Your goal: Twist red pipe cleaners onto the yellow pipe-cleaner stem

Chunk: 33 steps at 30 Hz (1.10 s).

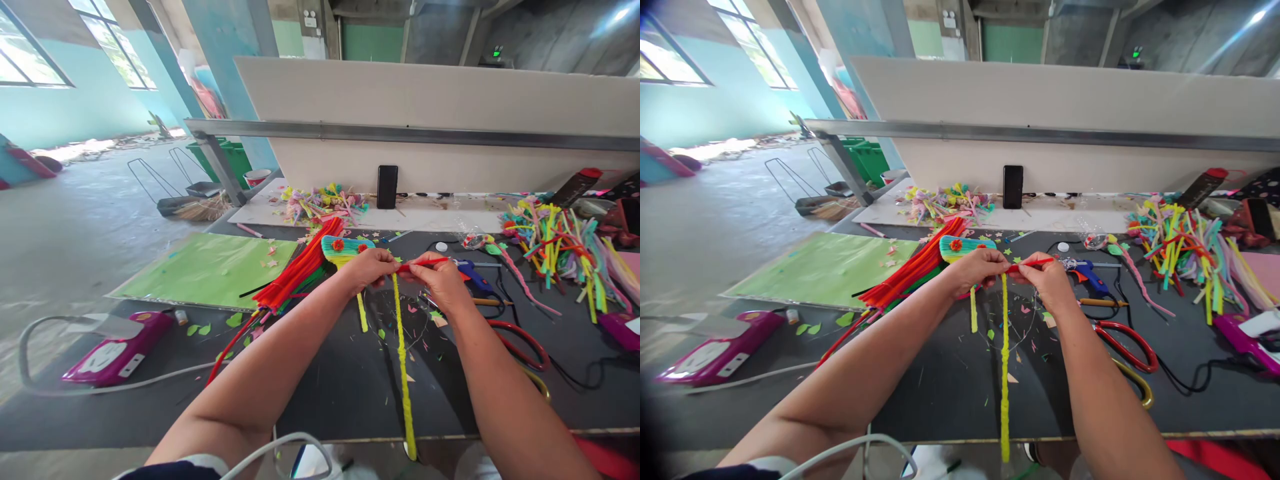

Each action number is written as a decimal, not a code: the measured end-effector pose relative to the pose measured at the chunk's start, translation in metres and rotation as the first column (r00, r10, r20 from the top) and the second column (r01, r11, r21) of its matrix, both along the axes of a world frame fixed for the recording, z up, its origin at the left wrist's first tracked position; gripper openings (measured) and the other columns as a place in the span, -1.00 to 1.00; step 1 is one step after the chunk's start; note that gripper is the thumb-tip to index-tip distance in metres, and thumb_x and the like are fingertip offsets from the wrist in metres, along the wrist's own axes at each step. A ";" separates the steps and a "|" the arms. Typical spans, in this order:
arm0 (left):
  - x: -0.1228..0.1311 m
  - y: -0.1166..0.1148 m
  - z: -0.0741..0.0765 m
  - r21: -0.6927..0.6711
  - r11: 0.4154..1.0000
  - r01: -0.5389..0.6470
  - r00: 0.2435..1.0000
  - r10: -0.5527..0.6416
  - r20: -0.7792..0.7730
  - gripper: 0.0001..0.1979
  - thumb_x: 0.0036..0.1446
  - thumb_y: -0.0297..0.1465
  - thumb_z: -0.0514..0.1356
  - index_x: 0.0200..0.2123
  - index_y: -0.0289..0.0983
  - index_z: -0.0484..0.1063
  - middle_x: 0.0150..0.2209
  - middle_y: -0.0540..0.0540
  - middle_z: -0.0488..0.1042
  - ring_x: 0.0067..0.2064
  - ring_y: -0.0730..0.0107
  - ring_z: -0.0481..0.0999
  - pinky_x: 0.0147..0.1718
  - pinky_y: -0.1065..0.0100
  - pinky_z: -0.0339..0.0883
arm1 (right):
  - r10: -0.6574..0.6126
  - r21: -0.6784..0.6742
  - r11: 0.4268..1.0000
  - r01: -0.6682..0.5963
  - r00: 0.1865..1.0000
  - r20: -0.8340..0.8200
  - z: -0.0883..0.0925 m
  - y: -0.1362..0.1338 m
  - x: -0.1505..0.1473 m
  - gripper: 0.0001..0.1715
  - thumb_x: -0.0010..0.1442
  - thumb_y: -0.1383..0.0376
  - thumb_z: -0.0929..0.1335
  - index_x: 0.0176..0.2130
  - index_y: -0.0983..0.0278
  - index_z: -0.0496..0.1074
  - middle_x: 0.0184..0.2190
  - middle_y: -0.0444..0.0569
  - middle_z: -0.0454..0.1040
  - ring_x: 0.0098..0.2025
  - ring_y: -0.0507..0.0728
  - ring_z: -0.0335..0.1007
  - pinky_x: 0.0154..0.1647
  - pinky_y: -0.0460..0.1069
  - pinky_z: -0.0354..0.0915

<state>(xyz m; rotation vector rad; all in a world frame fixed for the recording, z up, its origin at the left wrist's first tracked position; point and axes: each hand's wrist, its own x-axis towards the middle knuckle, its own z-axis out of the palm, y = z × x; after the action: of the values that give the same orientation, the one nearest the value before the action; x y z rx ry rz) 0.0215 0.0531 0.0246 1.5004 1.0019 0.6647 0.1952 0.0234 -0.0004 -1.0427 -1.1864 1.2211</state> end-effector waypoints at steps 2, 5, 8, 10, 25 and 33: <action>0.001 0.000 -0.002 0.003 1.000 -0.020 1.000 0.020 -0.020 -0.78 0.04 -0.28 0.21 -0.46 -0.31 0.30 -0.60 0.08 0.26 -0.69 0.66 0.21 -0.72 0.56 0.03 | -0.013 0.017 1.000 0.012 0.999 0.041 0.000 0.000 0.001 -0.79 -0.08 0.20 0.47 -0.44 0.22 0.40 -0.47 -0.07 0.55 -0.38 0.19 0.52 -0.23 0.14 0.41; 0.000 0.000 -0.002 -0.004 0.999 -0.044 0.998 0.044 -0.037 -0.81 0.07 -0.32 0.17 -0.47 -0.29 0.26 -0.64 0.09 0.20 -0.70 0.63 0.21 -0.73 0.56 0.01 | -0.065 0.038 0.997 0.062 0.994 0.082 0.000 0.001 0.003 -0.79 -0.07 0.19 0.46 -0.43 0.22 0.42 -0.49 -0.06 0.54 -0.39 0.20 0.51 -0.24 0.16 0.41; 0.000 0.000 -0.001 -0.011 0.998 -0.060 0.997 0.059 -0.045 -0.84 0.10 -0.35 0.13 -0.46 -0.28 0.24 -0.65 0.10 0.17 -0.70 0.61 0.21 -0.73 0.55 0.00 | -0.106 0.042 0.994 0.103 0.992 0.073 0.000 0.003 0.006 -0.78 -0.09 0.19 0.47 -0.45 0.21 0.41 -0.51 -0.06 0.52 -0.41 0.21 0.51 -0.24 0.17 0.41; 0.001 0.000 -0.001 -0.010 0.997 -0.072 0.996 0.072 -0.058 -0.84 0.12 -0.35 0.11 -0.46 -0.28 0.22 -0.66 0.10 0.16 -0.71 0.61 0.19 -0.73 0.54 -0.02 | -0.101 0.048 0.994 0.098 0.992 0.073 0.000 0.003 0.006 -0.77 -0.10 0.19 0.48 -0.45 0.21 0.40 -0.51 -0.05 0.52 -0.42 0.22 0.51 -0.24 0.18 0.41; -0.001 -0.002 0.005 -0.085 0.996 0.018 0.998 -0.013 0.056 -0.90 0.14 -0.40 0.08 -0.42 -0.29 0.29 -0.69 0.14 0.09 -0.75 0.66 0.02 -0.73 0.52 -0.19 | -0.038 -0.011 0.999 0.037 0.993 -0.108 -0.004 0.006 0.006 -0.79 -0.14 0.26 0.50 -0.49 0.23 0.41 -0.58 -0.13 0.51 -0.50 0.15 0.51 -0.35 0.06 0.45; -0.009 0.003 0.004 -0.253 0.959 0.131 0.979 -0.085 0.185 -0.79 -0.03 -0.35 0.26 -0.46 -0.32 0.29 -0.64 0.12 0.14 -0.73 0.68 0.08 -0.74 0.53 -0.11 | -0.047 -0.035 0.999 0.042 0.986 -0.161 -0.002 0.004 0.004 -0.75 -0.18 0.28 0.52 -0.50 0.27 0.40 -0.62 -0.14 0.48 -0.55 0.13 0.49 -0.45 0.02 0.44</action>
<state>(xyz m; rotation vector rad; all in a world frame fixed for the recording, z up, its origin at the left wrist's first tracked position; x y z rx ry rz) 0.0122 0.0562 0.0290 1.2321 0.8331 0.5491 0.1991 0.0272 -0.0029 -0.9687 -1.0161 1.2684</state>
